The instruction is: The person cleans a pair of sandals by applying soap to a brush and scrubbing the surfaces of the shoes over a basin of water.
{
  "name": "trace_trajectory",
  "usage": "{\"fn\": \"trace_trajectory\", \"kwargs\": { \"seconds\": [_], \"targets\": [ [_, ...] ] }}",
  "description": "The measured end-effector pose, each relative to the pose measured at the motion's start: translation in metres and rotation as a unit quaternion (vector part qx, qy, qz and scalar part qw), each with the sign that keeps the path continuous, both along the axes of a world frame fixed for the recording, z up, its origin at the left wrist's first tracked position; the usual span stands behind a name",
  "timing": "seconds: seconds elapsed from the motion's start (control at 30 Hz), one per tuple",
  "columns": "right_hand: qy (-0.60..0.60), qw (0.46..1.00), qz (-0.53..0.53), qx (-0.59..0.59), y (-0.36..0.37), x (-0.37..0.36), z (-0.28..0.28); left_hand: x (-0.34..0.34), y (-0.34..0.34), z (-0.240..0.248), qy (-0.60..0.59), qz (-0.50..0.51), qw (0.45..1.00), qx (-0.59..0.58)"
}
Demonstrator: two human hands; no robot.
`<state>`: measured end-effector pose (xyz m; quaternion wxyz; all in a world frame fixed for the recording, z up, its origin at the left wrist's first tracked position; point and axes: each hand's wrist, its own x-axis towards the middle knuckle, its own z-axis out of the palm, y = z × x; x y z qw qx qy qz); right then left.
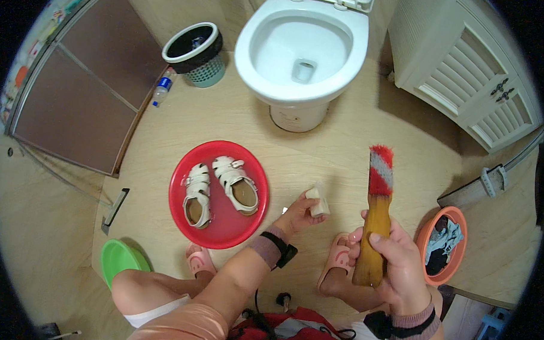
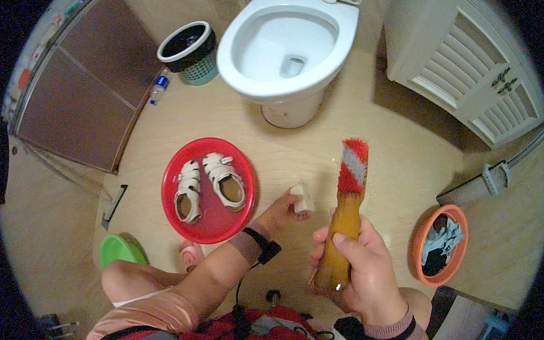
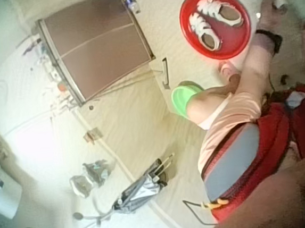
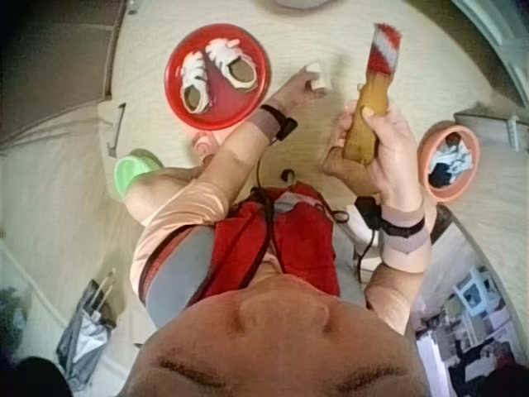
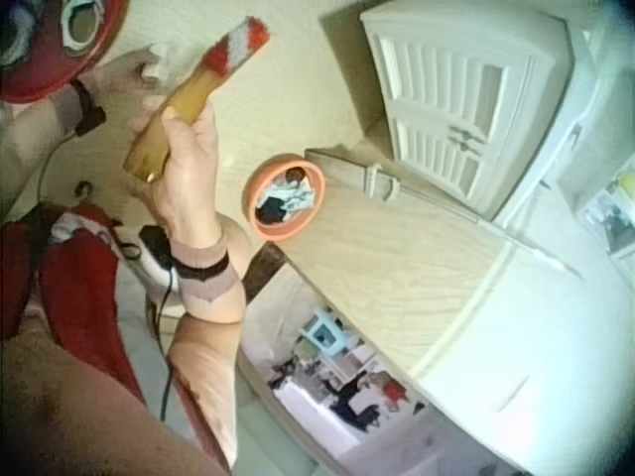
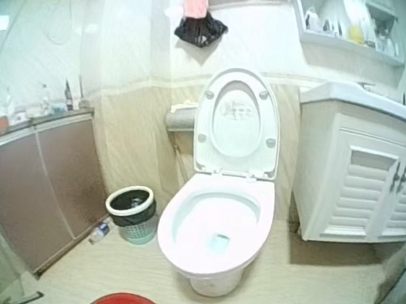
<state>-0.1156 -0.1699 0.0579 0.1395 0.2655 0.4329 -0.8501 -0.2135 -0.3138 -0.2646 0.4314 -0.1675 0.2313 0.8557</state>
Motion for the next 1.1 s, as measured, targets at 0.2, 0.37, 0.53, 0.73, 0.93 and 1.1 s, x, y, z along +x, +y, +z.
{"fn": "trace_trajectory", "kwargs": {
  "seconds": [0.2, 0.37, 0.53, 0.73, 0.93, 1.1],
  "targets": [
    [0.050, 0.994, 0.096, 0.015, -0.025, 0.002, -0.010, 0.029, -0.062, 0.092, 0.057, 0.070, 0.995, 0.042],
    [0.078, 0.986, 0.124, 0.080, -0.051, 0.004, -0.009, 0.048, -0.096, 0.140, 0.184, 0.147, 0.971, 0.045],
    [0.123, 0.958, 0.174, 0.191, -0.065, -0.003, -0.029, 0.053, -0.121, 0.157, 0.132, 0.243, 0.959, 0.057],
    [0.242, 0.868, 0.219, 0.375, -0.077, -0.003, -0.042, 0.050, -0.132, 0.207, 0.121, 0.228, 0.947, 0.190],
    [0.428, 0.792, 0.131, 0.415, -0.094, -0.012, -0.065, 0.048, -0.122, 0.221, 0.123, 0.219, 0.966, 0.066],
    [0.399, 0.749, 0.187, 0.495, -0.100, -0.003, -0.042, 0.037, -0.134, 0.215, 0.128, 0.213, 0.966, 0.073]
  ]
}}
